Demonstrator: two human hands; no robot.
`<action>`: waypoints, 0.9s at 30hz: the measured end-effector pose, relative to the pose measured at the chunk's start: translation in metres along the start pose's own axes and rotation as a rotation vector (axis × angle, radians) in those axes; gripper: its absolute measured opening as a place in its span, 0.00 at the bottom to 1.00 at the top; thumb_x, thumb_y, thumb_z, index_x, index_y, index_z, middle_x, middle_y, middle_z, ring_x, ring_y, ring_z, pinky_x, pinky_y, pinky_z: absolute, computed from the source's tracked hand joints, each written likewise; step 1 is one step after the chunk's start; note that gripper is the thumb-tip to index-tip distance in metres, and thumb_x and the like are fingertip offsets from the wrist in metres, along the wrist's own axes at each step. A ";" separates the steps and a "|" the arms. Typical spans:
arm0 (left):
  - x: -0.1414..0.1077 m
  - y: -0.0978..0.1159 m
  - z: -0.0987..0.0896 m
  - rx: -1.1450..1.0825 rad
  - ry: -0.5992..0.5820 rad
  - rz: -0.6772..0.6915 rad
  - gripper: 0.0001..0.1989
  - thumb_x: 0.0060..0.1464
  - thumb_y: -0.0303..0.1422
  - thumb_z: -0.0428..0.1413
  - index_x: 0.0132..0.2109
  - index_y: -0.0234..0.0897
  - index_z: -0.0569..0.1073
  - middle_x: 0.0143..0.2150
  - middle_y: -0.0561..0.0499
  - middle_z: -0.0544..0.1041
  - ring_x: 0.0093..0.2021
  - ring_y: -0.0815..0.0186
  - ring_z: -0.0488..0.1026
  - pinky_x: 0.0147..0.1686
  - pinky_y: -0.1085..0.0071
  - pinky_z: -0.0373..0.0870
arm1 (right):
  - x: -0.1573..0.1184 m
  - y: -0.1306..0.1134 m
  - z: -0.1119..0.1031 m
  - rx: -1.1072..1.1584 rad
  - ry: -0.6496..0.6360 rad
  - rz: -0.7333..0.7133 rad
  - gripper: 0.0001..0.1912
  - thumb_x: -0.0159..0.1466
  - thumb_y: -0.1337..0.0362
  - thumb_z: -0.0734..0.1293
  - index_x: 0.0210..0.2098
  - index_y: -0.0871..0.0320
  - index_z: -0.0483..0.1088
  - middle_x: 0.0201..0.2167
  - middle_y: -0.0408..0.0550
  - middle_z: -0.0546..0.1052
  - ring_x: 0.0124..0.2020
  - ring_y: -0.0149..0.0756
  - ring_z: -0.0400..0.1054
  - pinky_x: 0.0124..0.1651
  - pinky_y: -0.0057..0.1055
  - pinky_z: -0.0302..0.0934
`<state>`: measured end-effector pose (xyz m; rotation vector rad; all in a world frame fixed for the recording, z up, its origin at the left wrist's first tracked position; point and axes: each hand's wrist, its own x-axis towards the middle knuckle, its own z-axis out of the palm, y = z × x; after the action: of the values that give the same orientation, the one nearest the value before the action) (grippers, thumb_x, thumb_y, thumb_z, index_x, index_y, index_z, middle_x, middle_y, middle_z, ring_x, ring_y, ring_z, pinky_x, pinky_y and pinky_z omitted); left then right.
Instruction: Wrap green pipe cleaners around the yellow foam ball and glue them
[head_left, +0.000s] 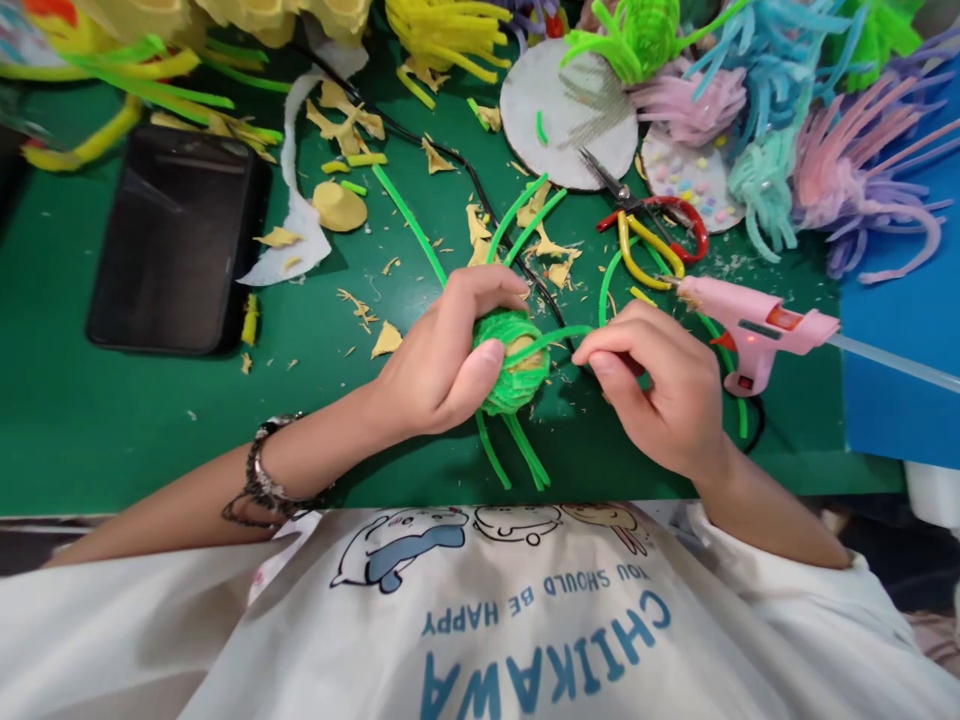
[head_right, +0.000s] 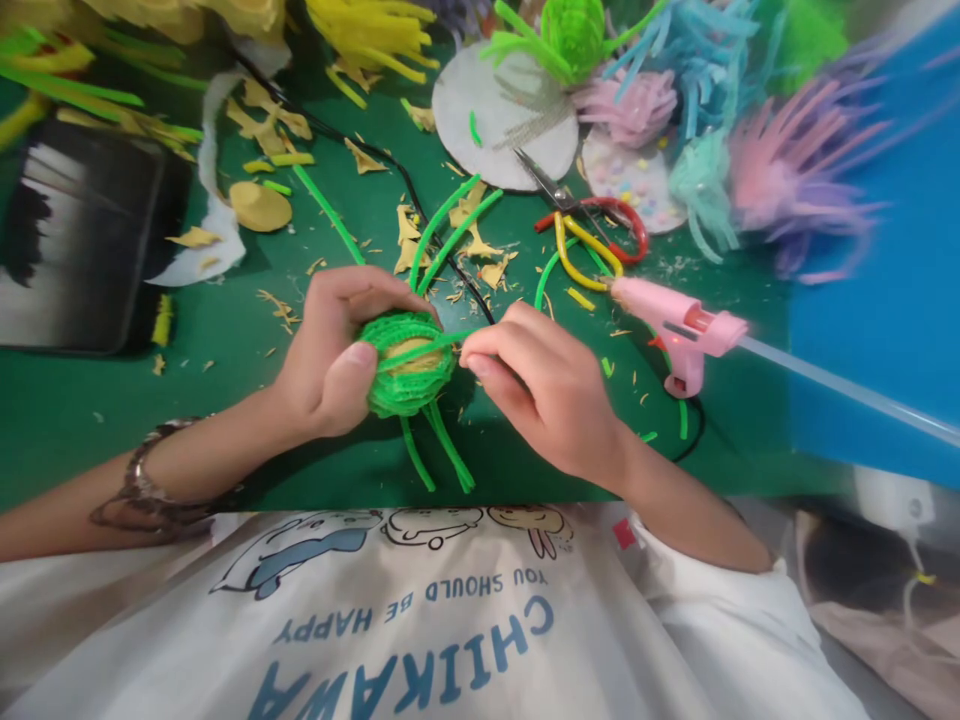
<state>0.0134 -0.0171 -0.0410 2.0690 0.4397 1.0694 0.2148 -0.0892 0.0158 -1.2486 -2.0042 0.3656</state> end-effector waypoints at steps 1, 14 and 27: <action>0.000 0.000 0.000 0.005 0.001 -0.005 0.18 0.68 0.39 0.41 0.61 0.42 0.58 0.50 0.44 0.71 0.49 0.58 0.75 0.48 0.55 0.76 | 0.000 0.000 0.000 -0.016 0.014 0.001 0.06 0.69 0.68 0.62 0.35 0.57 0.68 0.29 0.41 0.72 0.33 0.26 0.68 0.36 0.26 0.62; -0.001 0.000 -0.004 0.110 -0.072 -0.011 0.19 0.67 0.38 0.41 0.62 0.44 0.55 0.52 0.43 0.71 0.52 0.56 0.74 0.49 0.54 0.77 | -0.003 0.004 0.003 0.001 -0.065 0.011 0.07 0.70 0.68 0.61 0.34 0.56 0.66 0.26 0.38 0.74 0.27 0.23 0.68 0.31 0.22 0.59; 0.002 0.004 -0.003 0.040 -0.116 -0.040 0.20 0.69 0.41 0.37 0.64 0.43 0.52 0.57 0.40 0.68 0.53 0.56 0.74 0.47 0.55 0.77 | -0.008 0.001 0.004 0.077 -0.013 0.168 0.01 0.66 0.66 0.65 0.36 0.56 0.68 0.21 0.34 0.66 0.19 0.19 0.57 0.19 0.17 0.50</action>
<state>0.0115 -0.0173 -0.0357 2.1355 0.4456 0.9191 0.2143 -0.0951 0.0089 -1.3722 -1.8827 0.5282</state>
